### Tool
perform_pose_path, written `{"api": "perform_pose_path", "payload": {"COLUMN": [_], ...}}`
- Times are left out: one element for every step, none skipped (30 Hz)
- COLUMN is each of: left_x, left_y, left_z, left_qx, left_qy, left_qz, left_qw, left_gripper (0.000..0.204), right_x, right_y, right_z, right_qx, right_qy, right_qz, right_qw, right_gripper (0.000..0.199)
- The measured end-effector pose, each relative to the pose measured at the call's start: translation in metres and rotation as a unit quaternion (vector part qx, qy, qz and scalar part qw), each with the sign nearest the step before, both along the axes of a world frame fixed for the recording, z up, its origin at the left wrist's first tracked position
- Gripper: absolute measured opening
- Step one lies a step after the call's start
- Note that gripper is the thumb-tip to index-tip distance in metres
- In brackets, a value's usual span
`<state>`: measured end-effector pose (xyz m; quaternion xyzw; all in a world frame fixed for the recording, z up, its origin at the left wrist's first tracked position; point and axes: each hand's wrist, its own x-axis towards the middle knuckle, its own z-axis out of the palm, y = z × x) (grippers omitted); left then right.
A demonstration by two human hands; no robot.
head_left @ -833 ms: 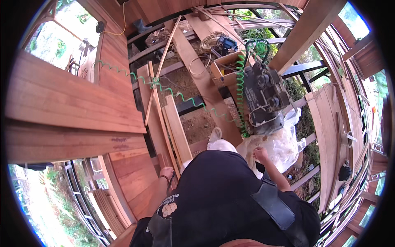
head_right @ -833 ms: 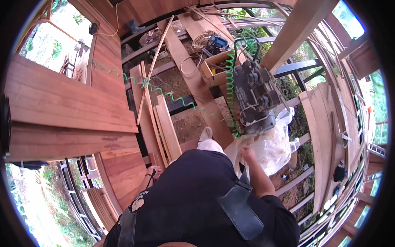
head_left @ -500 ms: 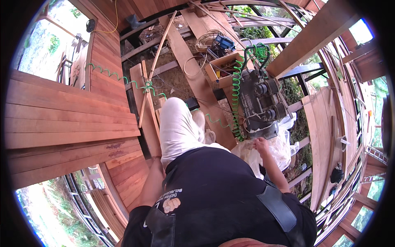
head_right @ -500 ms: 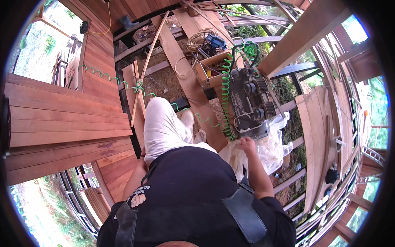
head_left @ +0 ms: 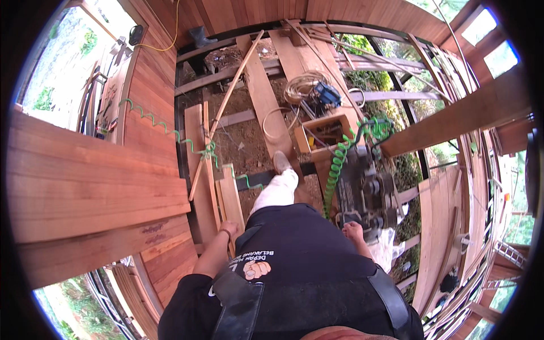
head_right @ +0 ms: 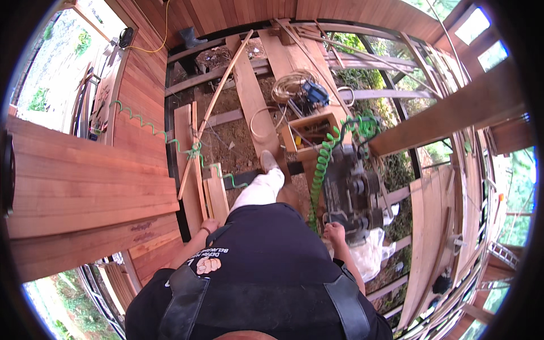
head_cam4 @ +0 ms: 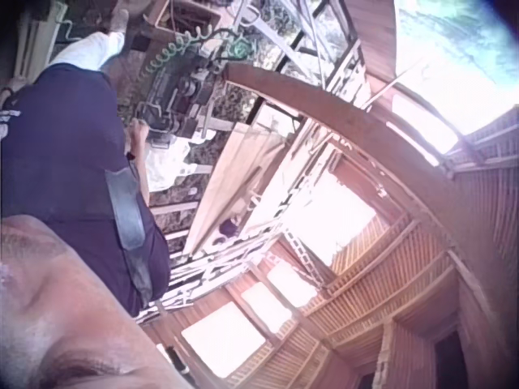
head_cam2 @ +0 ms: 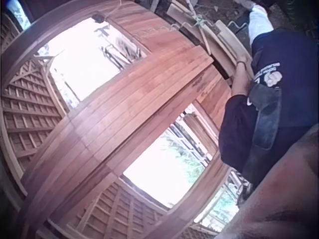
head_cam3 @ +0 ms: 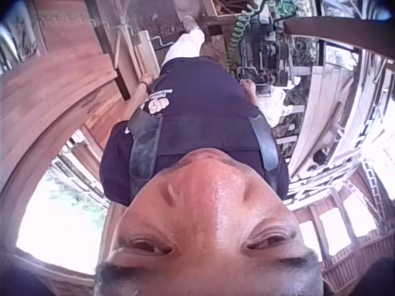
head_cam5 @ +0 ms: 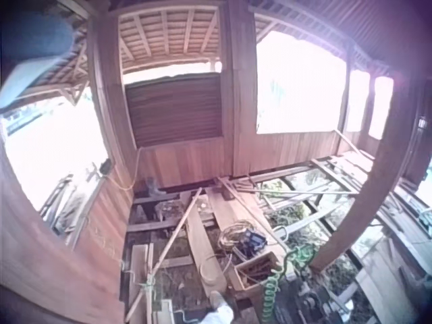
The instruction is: The person assembles a wooden frame on a deck. They apply glue to a wooden strip, position it on the frame, measure with a square, and secure it using a nail gun. The person repeats this process for additional strips.
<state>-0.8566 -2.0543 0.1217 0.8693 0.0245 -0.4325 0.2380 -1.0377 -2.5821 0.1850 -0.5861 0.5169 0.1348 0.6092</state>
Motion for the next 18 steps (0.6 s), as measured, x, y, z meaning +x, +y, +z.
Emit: {"api": "perform_pose_path", "payload": {"left_x": [0.012,0.017,0.031,0.052,0.066,0.083,0.098,0.113,0.133,0.156,0.185,0.206,0.228,0.252,0.275,0.29,0.302,0.31], "left_y": [-0.015,-0.01,-0.007,-0.028,-0.042,-0.046,-0.046,-0.054,-0.063,-0.071,-0.079,-0.079,-0.082,-0.093,-0.106,-0.106,-0.111,-0.112], "left_z": [0.008,-0.004,-0.017,-0.007,0.013,0.002,-0.009,-0.008,-0.008,0.004,0.021,0.026,0.029,0.05,0.078,0.089,0.103,0.106], "left_qx": [0.025,0.027,0.03,-0.004,-0.031,-0.071,-0.109,-0.148,-0.156,-0.155,-0.157,-0.194,-0.232,-0.218,-0.204,-0.197,-0.203,-0.201], "left_qy": [0.028,0.03,0.035,0.058,0.081,0.099,0.11,0.126,0.12,0.111,0.105,0.076,0.046,0.029,0.013,0.007,-0.02,-0.026], "left_qz": [0.043,0.041,0.032,0.131,0.234,0.295,0.357,0.415,0.405,0.399,0.387,0.393,0.401,0.409,0.418,0.41,0.418,0.415], "left_qw": [0.998,0.998,0.998,0.99,0.968,0.948,0.921,0.889,0.893,0.897,0.902,0.896,0.885,0.886,0.885,0.89,0.885,0.887], "left_gripper": [0.029,0.03,0.03,0.028,0.026,0.024,0.024,0.024,0.024,0.024,0.024,0.024,0.025,0.025,0.025,0.026,0.028,0.026], "right_x": [0.032,0.079,0.121,0.154,0.191,0.227,0.266,0.292,0.318,0.347,0.366,0.377,0.389,0.396,0.396,0.399,0.403,0.406], "right_y": [-0.013,-0.021,-0.029,-0.043,-0.051,-0.06,-0.068,-0.076,-0.083,-0.077,-0.071,-0.07,-0.072,-0.076,-0.081,-0.085,-0.086,-0.089], "right_z": [-0.003,-0.001,0.001,0.006,0.015,0.023,0.034,0.04,0.046,0.072,0.091,0.097,0.102,0.104,0.098,0.094,0.091,0.088], "right_qx": [-0.023,-0.041,-0.059,-0.067,-0.085,-0.104,-0.12,-0.143,-0.166,-0.169,-0.142,-0.141,-0.143,-0.151,-0.143,-0.126,-0.107,-0.077], "right_qy": [-0.007,-0.02,-0.03,-0.051,-0.056,-0.061,-0.072,-0.091,-0.111,-0.12,-0.136,-0.136,-0.137,-0.1,-0.107,-0.1,-0.09,-0.071], "right_qz": [0.026,0.058,0.083,0.109,0.135,0.159,0.186,0.183,0.18,0.201,0.164,0.161,0.162,0.206,0.197,0.184,0.172,0.127], "right_qw": [0.999,0.997,0.994,0.99,0.986,0.98,0.973,0.968,0.963,0.957,0.967,0.967,0.967,0.962,0.964,0.97,0.975,0.986], "right_gripper": [0.015,0.015,0.014,0.015,0.015,0.016,0.016,0.019,0.021,0.023,0.023,0.023,0.022,0.022,0.021,0.02,0.019,0.016]}}
